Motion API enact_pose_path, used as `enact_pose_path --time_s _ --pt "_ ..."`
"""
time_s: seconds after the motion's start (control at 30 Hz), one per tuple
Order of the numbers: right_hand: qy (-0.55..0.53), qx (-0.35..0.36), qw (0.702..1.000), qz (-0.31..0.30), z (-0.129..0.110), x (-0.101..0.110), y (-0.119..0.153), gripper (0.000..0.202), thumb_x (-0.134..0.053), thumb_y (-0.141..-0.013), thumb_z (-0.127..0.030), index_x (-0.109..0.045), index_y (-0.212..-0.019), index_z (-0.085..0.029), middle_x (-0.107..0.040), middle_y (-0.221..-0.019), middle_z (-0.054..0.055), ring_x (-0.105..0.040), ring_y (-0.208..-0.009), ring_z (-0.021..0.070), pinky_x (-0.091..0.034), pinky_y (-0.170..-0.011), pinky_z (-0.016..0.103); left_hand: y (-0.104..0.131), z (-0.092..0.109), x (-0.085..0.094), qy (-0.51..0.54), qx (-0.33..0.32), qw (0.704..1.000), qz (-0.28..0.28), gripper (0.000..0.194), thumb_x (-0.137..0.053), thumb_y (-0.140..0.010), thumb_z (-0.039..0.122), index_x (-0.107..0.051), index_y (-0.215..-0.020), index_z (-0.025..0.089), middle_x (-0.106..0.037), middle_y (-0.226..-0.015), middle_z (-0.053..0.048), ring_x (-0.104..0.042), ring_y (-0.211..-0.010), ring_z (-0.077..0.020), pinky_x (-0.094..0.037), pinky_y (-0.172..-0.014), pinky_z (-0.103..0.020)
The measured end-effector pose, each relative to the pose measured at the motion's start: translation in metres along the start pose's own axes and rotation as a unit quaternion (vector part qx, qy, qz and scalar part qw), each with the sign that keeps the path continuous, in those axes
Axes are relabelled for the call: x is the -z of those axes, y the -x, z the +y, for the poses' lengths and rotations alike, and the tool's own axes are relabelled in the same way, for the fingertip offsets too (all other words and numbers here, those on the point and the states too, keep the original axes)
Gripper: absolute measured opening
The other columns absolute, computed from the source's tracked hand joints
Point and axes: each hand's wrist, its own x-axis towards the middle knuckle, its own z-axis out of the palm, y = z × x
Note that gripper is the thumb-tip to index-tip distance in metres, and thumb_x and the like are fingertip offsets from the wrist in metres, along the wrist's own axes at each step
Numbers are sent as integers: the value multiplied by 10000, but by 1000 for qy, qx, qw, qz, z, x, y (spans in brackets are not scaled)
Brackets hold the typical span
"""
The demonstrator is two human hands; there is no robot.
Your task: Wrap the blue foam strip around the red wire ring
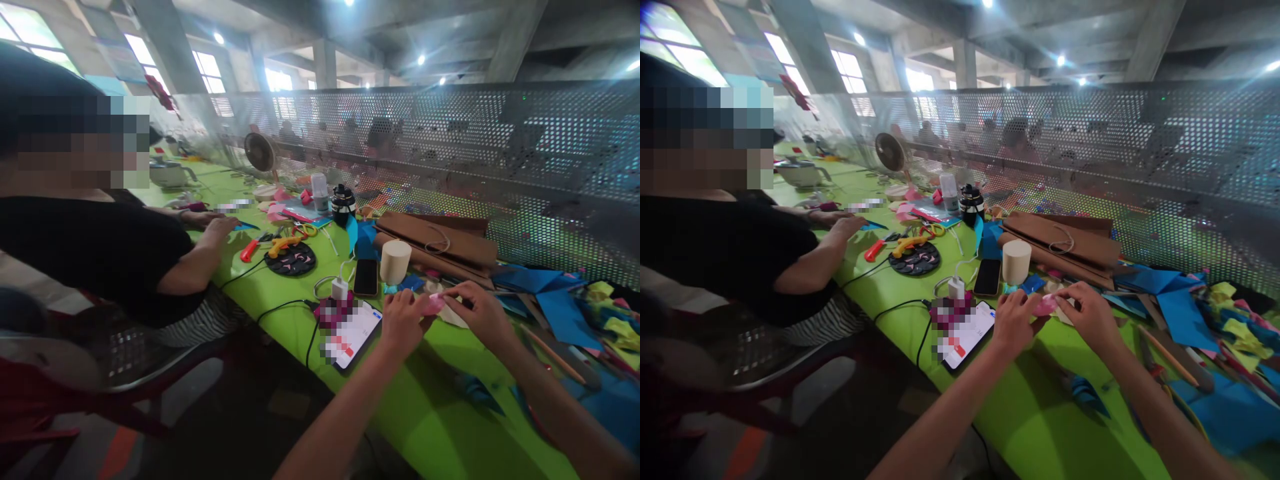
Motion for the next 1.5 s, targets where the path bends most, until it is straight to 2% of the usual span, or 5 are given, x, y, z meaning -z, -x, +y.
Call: enact_pose_path --time_s 0.37,0.83,1.13,1.3,1.5 --pt "-52 -25 998 -2 1 3 -3 229 -719 -885 -437 -841 -967 -262 -756 -975 68 -693 -950 271 -497 -858 396 0 0 -1 3 25 999 -20 370 -698 -952 479 -666 -1292 337 -668 -1116 -57 -640 -1047 -270 -434 -923 -418" --pt "-172 -148 974 -14 6 -12 -2 411 -798 -772 -554 -856 -1040 -248 -807 -1021 78 -665 -797 224 -489 -619 313 -1 -2 -1 -5 73 996 -50 377 -735 -926 493 -646 -1249 320 -673 -1146 -55 -647 -1083 -273 -433 -957 -411" --pt "-264 -200 943 21 1 -3 4 526 -842 -730 -615 -834 -1046 -194 -735 -820 41 -457 -559 109 -355 -519 276 -5 -4 3 -34 146 986 -76 486 -731 -937 348 -554 -1362 192 -704 -1199 -138 -666 -1117 -321 -422 -1010 -487" --pt "-295 -208 932 30 -10 -1 19 465 -857 -720 -638 -800 -886 -207 -703 -819 36 -461 -568 118 -369 -537 292 -8 12 11 196 132 971 28 206 -605 -1019 336 -642 -1193 232 -720 -1156 -74 -649 -1102 -261 -427 -1008 -410" --pt "-276 -196 938 71 -19 -5 36 415 -867 -741 -604 -691 -755 -229 -526 -620 -43 -426 -583 138 -356 -577 296 -10 45 1 484 133 864 -36 248 -502 -1052 371 -630 -919 204 -641 -838 -3 -575 -804 -167 -450 -755 -275"
